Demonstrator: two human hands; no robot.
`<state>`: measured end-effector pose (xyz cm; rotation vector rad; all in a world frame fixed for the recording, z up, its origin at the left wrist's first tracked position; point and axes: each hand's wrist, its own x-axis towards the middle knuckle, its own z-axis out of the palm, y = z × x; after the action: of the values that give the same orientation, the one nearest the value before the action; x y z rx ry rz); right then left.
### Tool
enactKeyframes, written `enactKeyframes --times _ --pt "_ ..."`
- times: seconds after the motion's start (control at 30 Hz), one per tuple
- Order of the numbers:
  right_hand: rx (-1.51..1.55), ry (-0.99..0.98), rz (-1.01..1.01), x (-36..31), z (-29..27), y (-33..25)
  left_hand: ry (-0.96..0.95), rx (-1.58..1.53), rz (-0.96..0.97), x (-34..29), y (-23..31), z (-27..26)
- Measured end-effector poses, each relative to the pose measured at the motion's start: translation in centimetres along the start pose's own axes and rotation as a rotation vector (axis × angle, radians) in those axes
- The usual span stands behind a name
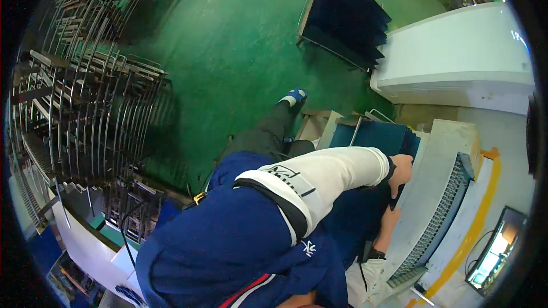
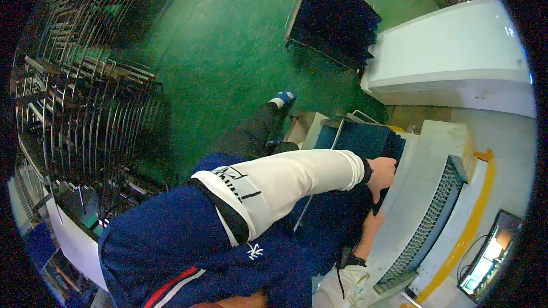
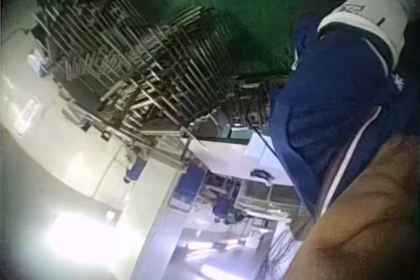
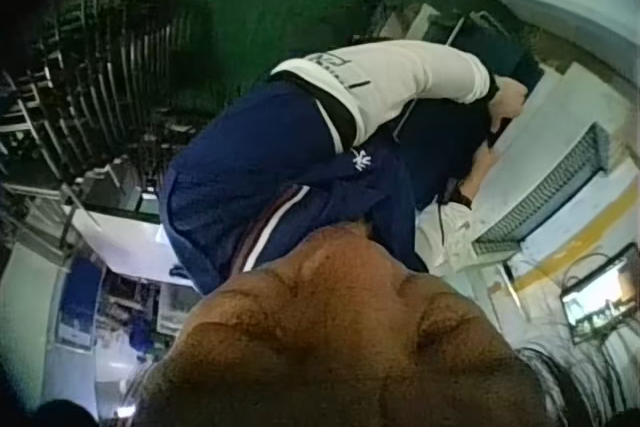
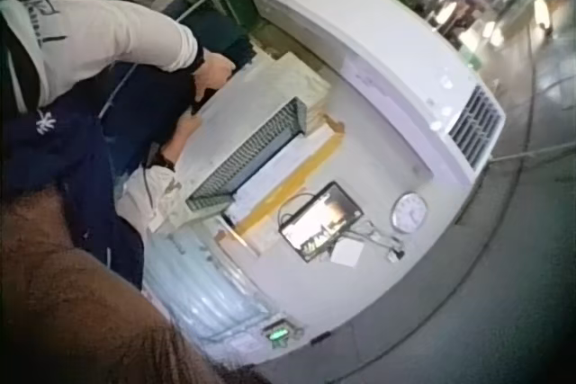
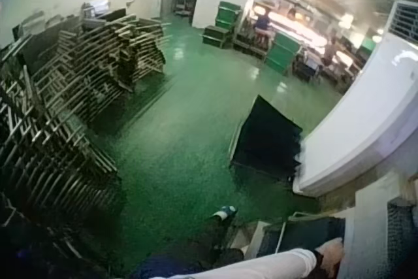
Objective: The recorder loads and unloads flat green panels into an industrial processing or cleaning machine.
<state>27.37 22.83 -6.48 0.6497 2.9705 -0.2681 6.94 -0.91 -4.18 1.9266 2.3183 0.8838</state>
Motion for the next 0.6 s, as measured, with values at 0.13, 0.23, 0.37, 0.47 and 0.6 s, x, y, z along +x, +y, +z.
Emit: enactKeyframes --times 0.13,0.23,0.37,0.47,0.6 --pt "0.088 0.072 0.008 -0.7 -1.3 1.4 -0.06 0.017 0.001 0.0 0.3 -0.4" --pt "0.069 0.105 -0.051 -1.0 -6.4 -0.8 0.048 0.021 0.007 -0.7 0.1 -0.4" --pt "0.127 0.097 -0.02 -3.1 -14.5 -4.4 0.165 -0.075 0.058 -1.0 -0.4 -0.4" --pt "0.252 0.133 0.035 -5.4 -19.9 -6.7 0.068 -0.142 0.062 -1.0 -0.5 -0.9" --pt "0.031 0.189 0.267 -6.8 -29.4 -8.8 0.089 -0.059 0.097 -0.4 -1.7 -1.1"
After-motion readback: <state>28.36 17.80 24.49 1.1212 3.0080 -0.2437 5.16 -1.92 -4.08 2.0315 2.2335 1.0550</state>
